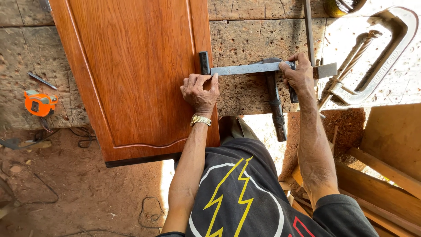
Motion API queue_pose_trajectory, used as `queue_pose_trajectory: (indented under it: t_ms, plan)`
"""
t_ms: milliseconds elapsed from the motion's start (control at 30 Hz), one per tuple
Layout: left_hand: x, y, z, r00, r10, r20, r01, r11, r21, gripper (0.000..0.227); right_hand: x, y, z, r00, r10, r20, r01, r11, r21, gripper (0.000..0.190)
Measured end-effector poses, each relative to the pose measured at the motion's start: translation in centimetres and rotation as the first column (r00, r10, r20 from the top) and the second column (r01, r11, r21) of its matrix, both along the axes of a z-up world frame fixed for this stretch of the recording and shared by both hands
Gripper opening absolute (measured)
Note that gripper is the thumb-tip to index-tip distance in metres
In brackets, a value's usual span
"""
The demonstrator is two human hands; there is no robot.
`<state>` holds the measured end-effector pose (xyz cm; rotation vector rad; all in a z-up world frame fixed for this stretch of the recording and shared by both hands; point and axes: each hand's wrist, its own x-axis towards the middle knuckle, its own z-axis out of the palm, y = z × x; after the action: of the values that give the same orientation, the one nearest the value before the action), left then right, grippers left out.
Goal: The person attaches a metal hinge to a wooden cabinet door using a C-clamp to secure it in place. They then use a square ruler to measure and align the hinge on the door's edge before removing the clamp and placing the door on the workbench.
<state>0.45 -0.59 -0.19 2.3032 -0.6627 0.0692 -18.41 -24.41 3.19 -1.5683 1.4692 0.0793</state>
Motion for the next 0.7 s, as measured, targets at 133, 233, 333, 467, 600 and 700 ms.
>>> queue_pose_trajectory:
  t_ms: [133,233,333,467,600,700]
  plan:
    - [0.4,0.5,0.2,0.999,-0.030,-0.032,0.030,0.999,0.011,0.030,0.0,-0.4,-0.7,1.000,-0.004,0.021,0.005,0.999,-0.037,0.026]
    - [0.2,1.7,0.6,0.991,-0.122,-0.057,0.120,0.992,-0.035,0.028,0.0,-0.1,-0.6,0.999,-0.042,0.001,0.042,0.999,-0.008,0.026]
    - [0.4,2.9,1.0,0.986,-0.162,-0.034,0.158,0.983,-0.089,0.021,0.1,0.0,-0.3,1.000,-0.019,-0.025,0.018,1.000,-0.017,0.028]
    - [1.0,5.2,1.2,0.921,-0.380,-0.081,0.367,0.920,-0.140,0.029,0.2,0.0,-0.5,0.999,-0.041,0.009,0.041,0.999,-0.017,0.029]
    - [0.5,6.4,2.4,0.864,-0.504,0.001,0.503,0.863,-0.047,0.031,0.3,-0.3,-0.4,0.999,-0.047,-0.019,0.047,0.999,0.009,0.030]
    - [0.5,6.2,1.5,0.884,-0.468,0.011,0.468,0.883,-0.038,0.033,0.0,-0.1,-0.5,0.998,-0.064,0.012,0.064,0.998,0.017,0.027]
